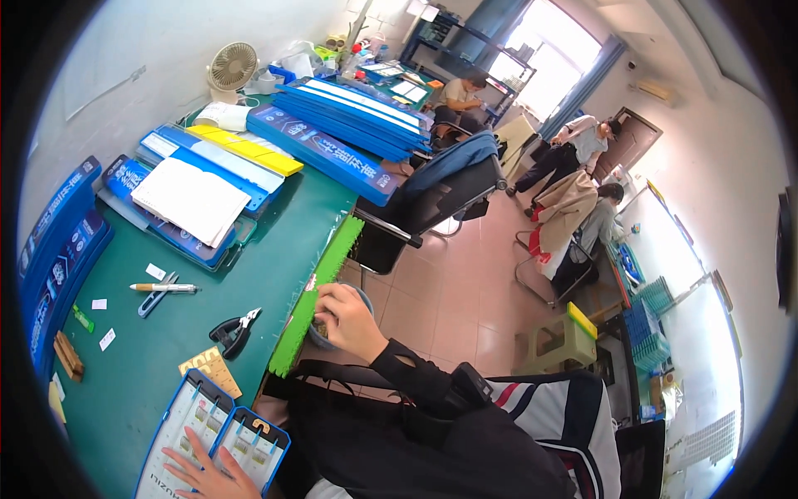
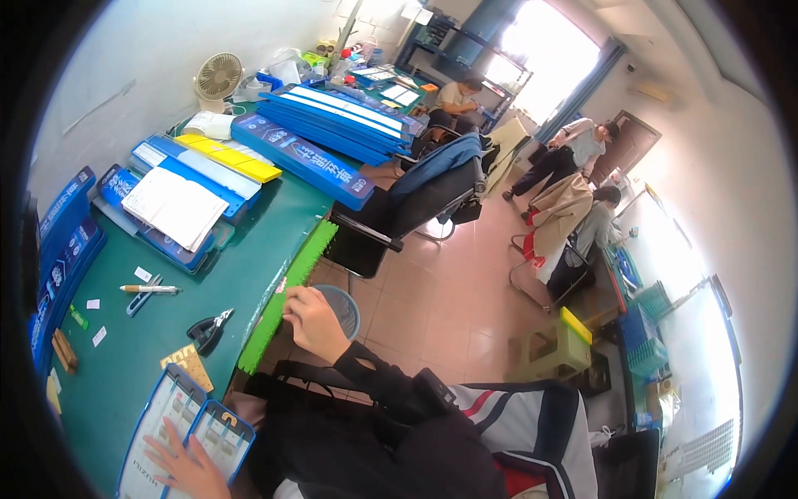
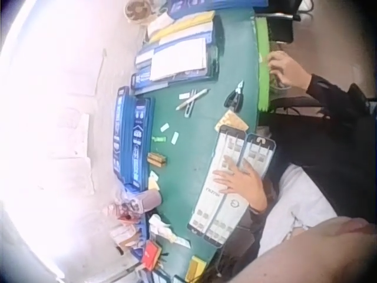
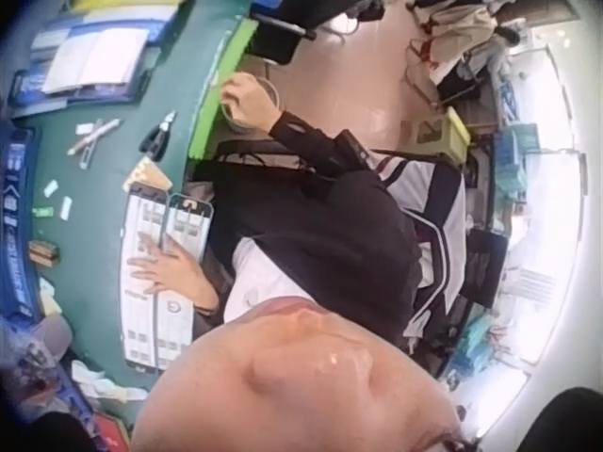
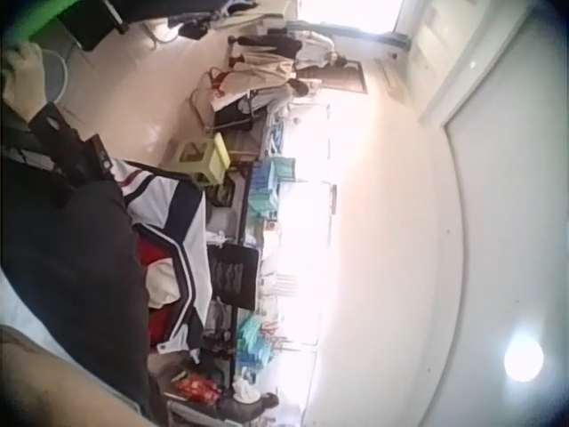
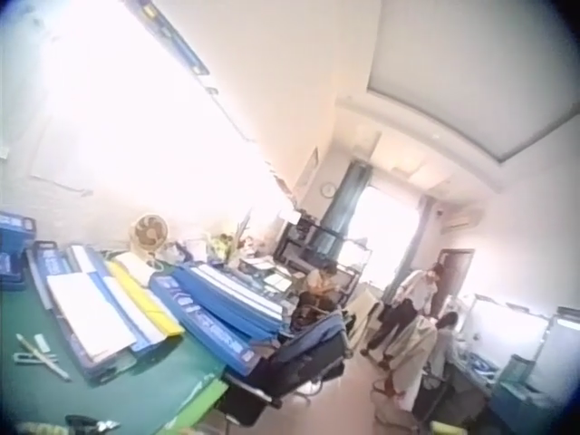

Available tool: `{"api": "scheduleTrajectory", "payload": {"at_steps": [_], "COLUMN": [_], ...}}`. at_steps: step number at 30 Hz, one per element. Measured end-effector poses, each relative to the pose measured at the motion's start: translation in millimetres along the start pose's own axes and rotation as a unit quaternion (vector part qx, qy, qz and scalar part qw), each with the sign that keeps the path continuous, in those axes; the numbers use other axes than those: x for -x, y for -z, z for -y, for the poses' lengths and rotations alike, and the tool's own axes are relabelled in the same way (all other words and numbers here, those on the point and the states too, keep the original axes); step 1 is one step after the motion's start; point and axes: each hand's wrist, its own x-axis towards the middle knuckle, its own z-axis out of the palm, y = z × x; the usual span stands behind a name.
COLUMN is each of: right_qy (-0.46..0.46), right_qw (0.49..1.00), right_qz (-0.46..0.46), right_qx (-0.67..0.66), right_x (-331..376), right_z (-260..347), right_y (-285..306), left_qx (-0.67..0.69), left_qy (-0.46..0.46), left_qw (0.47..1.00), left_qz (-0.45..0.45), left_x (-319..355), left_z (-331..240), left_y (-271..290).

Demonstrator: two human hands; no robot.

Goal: Assembling electronic LED strips by trimming components with wire cutters and applying small tape stickers.

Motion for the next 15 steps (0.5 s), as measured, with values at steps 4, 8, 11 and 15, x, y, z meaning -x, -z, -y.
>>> {"api": "scheduleTrajectory", "payload": {"at_steps": [4, 8, 11, 15], "right_qy": [-0.226, 0.003, 0.253, 0.175], "right_qw": [0.934, 0.927, 0.804, 0.66], "right_qz": [-0.11, 0.176, 0.229, 0.347], "right_qx": [-0.254, -0.332, -0.488, -0.643], "right_x": [-2, -17, -9, -55], "right_z": [-4, 119, 196, 240], "right_y": [-5, 40, 29, 8], "left_qx": [0.006, 0.218, 0.405, 0.606], "left_qy": [-0.01, -0.196, -0.362, -0.469], "left_qw": [1.0, 0.946, 0.787, 0.487], "left_qz": [-0.015, 0.141, 0.292, 0.42], "left_x": [0, -5, 2, 12], "left_z": [-2, -2, 9, 37], "left_y": [5, 12, 23, 44]}}
